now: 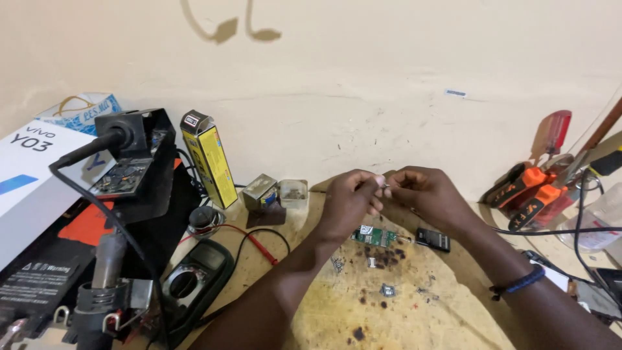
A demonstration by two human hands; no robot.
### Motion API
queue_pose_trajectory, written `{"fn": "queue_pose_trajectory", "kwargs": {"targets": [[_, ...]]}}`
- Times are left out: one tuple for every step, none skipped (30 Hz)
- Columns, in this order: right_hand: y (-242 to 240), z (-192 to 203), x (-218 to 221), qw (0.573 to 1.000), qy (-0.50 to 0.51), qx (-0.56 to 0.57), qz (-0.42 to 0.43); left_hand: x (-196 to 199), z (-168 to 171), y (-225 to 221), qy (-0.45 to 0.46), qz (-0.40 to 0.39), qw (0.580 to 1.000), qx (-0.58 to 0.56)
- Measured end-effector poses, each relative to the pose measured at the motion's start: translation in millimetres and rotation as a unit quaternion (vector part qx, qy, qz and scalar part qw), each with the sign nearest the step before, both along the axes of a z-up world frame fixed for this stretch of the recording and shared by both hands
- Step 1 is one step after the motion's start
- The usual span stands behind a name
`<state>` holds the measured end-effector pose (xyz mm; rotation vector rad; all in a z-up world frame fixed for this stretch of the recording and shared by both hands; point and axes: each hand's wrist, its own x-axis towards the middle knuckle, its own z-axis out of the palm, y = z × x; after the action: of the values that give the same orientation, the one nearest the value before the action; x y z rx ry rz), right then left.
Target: Sorting through a box of small electronic components and examining a circuit board on a repair bench.
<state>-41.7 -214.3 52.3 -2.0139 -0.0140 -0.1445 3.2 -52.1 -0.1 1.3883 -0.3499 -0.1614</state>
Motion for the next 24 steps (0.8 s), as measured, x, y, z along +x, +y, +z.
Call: {"fn": "queue_pose_trajectory", "kwargs": {"targets": [[1,-1,-1,1.0,-0.001,0.0,-0.002,0,0,0,-0.001,-0.002,1.0,0.0],[2,-3,-1,0.999,-0.011,0.051,0.006,0,0,-1,0.007,-0.007,1.0,-0.016],[4,-5,-3,0.994,-0.019,0.103,0.013,-1,0,0,0.017,-0.013,0.999,-0.032],[2,-10,-2,0.994,-0.019,0.103,0.011,1,-2,0,0.017,-0.014,0.999,-0.031],[0,-15,0,0.991,-0.032,0.126,0.017,3,-3,-1,0.041,-0.02,0.998,-0.048],[-1,-19,2,0.988,-0.045,0.149,0.023,5,-4,-1,0.064,-0.027,0.996,-0.064],[0,-17,-1,0.988,-0.046,0.149,0.023,3,-1,-1,0.064,-0.027,0.996,-0.064],[3,-14,-4,0.988,-0.055,0.145,0.019,2,2,-1,0.085,-0.044,0.992,-0.081],[6,-13,-7,0.988,-0.064,0.142,0.016,0,4,0,0.108,-0.059,0.987,-0.099],[4,-17,-4,0.988,-0.064,0.142,0.016,2,2,0,0.108,-0.059,0.987,-0.098],[1,-21,-1,0.988,-0.103,0.111,0.036,4,0,0,0.142,-0.076,0.98,-0.116],[-1,-25,2,0.985,-0.142,0.08,0.057,7,-2,0,0.175,-0.092,0.971,-0.134],[-1,-29,4,0.985,-0.141,0.081,0.056,10,-8,1,0.176,-0.093,0.971,-0.133],[0,-33,5,0.983,-0.171,0.036,0.049,13,-13,1,0.21,-0.103,0.961,-0.148],[-1,-36,8,0.979,-0.201,-0.01,0.042,18,-18,1,0.241,-0.114,0.95,-0.163],[-1,-37,9,0.978,-0.202,-0.01,0.042,22,-20,2,0.24,-0.114,0.95,-0.164],[-3,-38,8,0.976,-0.214,-0.014,0.038,25,-24,1,0.249,-0.121,0.946,-0.17],[-4,-40,7,0.973,-0.227,-0.017,0.034,28,-27,1,0.259,-0.128,0.941,-0.176],[-3,-42,8,0.973,-0.226,-0.018,0.034,29,-29,2,0.26,-0.128,0.941,-0.176],[-3,-44,8,0.975,-0.222,0.01,0.033,30,-30,3,0.262,-0.132,0.939,-0.177],[-2,-46,9,0.975,-0.218,0.038,0.031,32,-31,4,0.264,-0.137,0.938,-0.178],[-2,-44,7,0.975,-0.218,0.038,0.03,32,-32,4,0.264,-0.138,0.938,-0.178],[-1,-43,7,0.972,-0.227,0.047,0.041,33,-32,5,0.273,-0.144,0.934,-0.182],[0,-41,7,0.969,-0.236,0.056,0.051,34,-32,6,0.281,-0.15,0.93,-0.185]]}}
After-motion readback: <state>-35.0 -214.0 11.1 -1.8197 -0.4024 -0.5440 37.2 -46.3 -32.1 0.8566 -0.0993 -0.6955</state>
